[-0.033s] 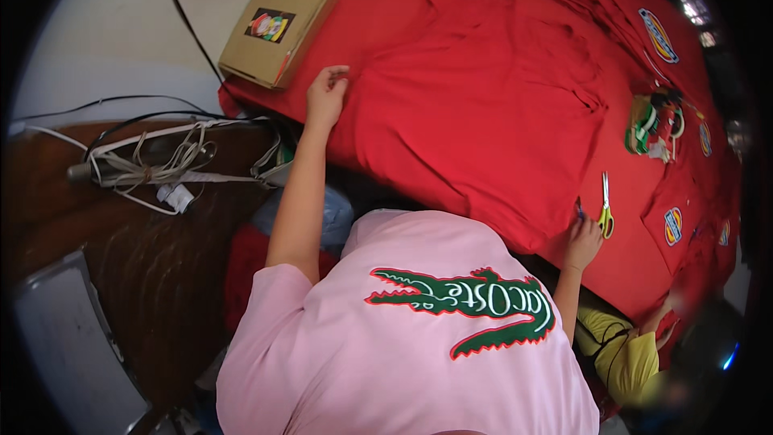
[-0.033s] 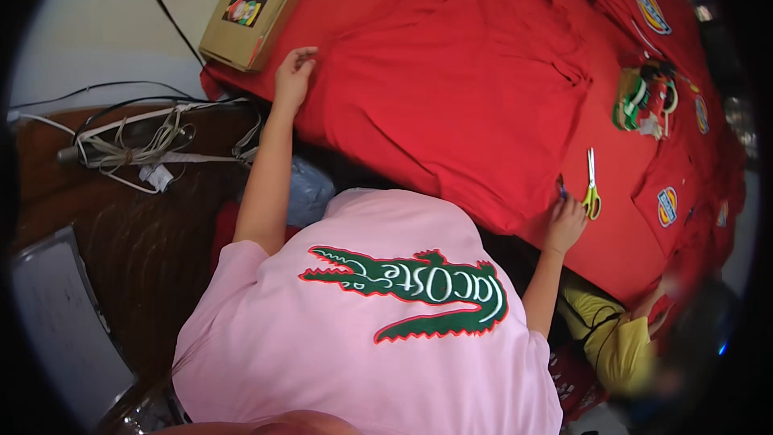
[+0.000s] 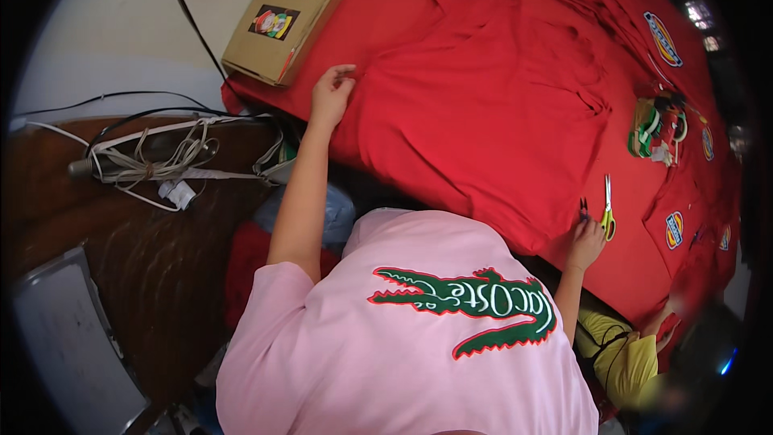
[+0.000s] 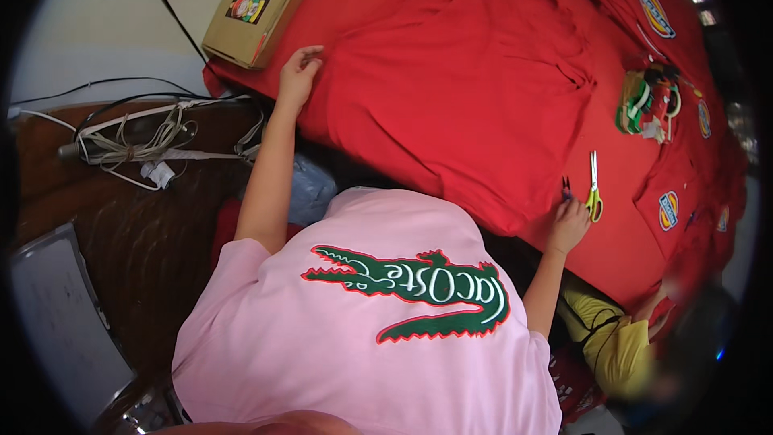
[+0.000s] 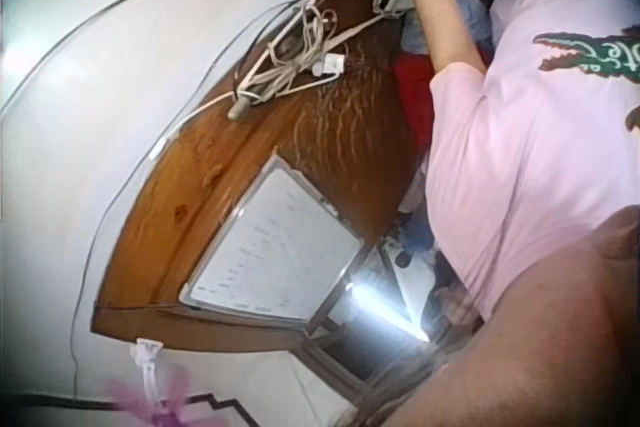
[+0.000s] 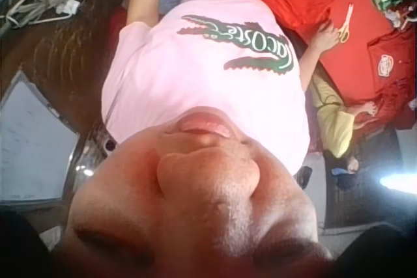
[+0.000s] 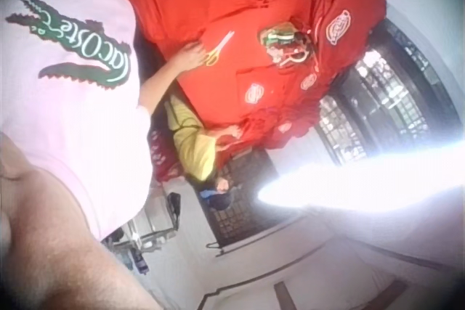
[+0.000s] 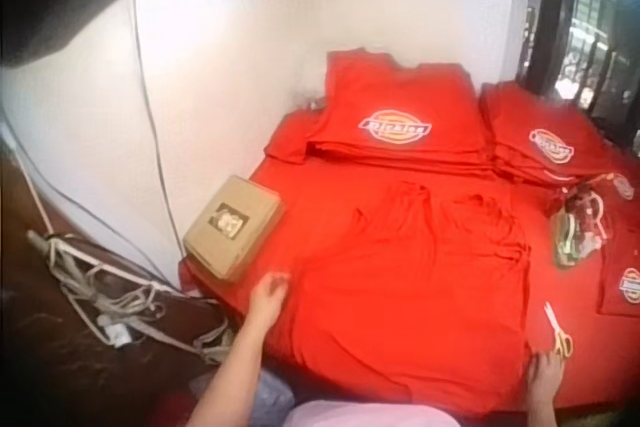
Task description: The person uses yellow-handled scissors to trim loose threads and tags from red t-shirts on a table. They then fold the shirts and stack them. Another person is visible nearby handling similar shirts.
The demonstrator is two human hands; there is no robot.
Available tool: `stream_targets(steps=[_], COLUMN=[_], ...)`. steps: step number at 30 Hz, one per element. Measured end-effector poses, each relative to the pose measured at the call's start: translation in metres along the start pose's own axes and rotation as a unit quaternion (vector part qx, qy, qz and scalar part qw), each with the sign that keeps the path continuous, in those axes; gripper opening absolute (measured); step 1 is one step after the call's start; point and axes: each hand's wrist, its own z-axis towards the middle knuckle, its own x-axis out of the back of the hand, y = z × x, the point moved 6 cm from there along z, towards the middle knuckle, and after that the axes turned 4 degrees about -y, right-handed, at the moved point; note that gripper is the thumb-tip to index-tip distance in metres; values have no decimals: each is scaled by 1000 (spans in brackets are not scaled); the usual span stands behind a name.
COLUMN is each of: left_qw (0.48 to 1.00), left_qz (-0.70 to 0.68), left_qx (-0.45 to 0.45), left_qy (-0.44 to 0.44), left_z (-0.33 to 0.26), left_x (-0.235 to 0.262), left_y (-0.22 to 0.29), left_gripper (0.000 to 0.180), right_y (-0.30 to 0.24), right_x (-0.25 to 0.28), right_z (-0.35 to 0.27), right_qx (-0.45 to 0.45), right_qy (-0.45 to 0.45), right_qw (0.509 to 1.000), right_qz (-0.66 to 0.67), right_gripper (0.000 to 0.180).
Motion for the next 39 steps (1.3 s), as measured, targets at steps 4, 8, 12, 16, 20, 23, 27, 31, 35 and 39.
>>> stream_targets(steps=[4, 8, 12, 16, 20, 23, 27, 31, 35, 39], left_qw=[999, 999, 997, 973, 969, 971, 977, 977, 979, 979], left_qz=[47, 27, -68, -217, -235, -225, -199, -205, -191, -195], left_qx=[9, -8, 40, 81, 75, 73, 61, 52, 65, 62], left_qy=[-11, 31, 23, -20, -22, -29, -42, -22, -12, 15], left_z=[-17, -18, -15, -28, -37, -42, -41, -40, -40, -39], left_x=[-1, -13, -19, -29, -27, -26, -25, -24, -24, -25], left_y=[9, 18, 29, 41, 45, 46, 45, 47, 49, 51], left_gripper=[25, 21, 18, 16, 15, 15, 15, 13, 13, 14], right_y=[-9, -131, -295, -412, -452, -457, -459, -459, -454, -418], right_x=[-16, 14, 47, 106, 110, 106, 104, 99, 97, 92], right_z=[22, 95, 128, 120, 112, 109, 111, 111, 110, 127], right_qx=[-111, -72, 103, 226, 261, 249, 253, 250, 230, 153], right_qy=[49, 22, -211, -230, -265, -260, -249, -252, -257, -188], right_qw=[954, 775, 706, 741, 765, 756, 749, 732, 726, 714], right_qz=[274, 627, 668, 588, 525, 547, 559, 582, 595, 657], right_gripper=[19, 25, 20, 34, 37, 36, 34, 31, 29, 27])
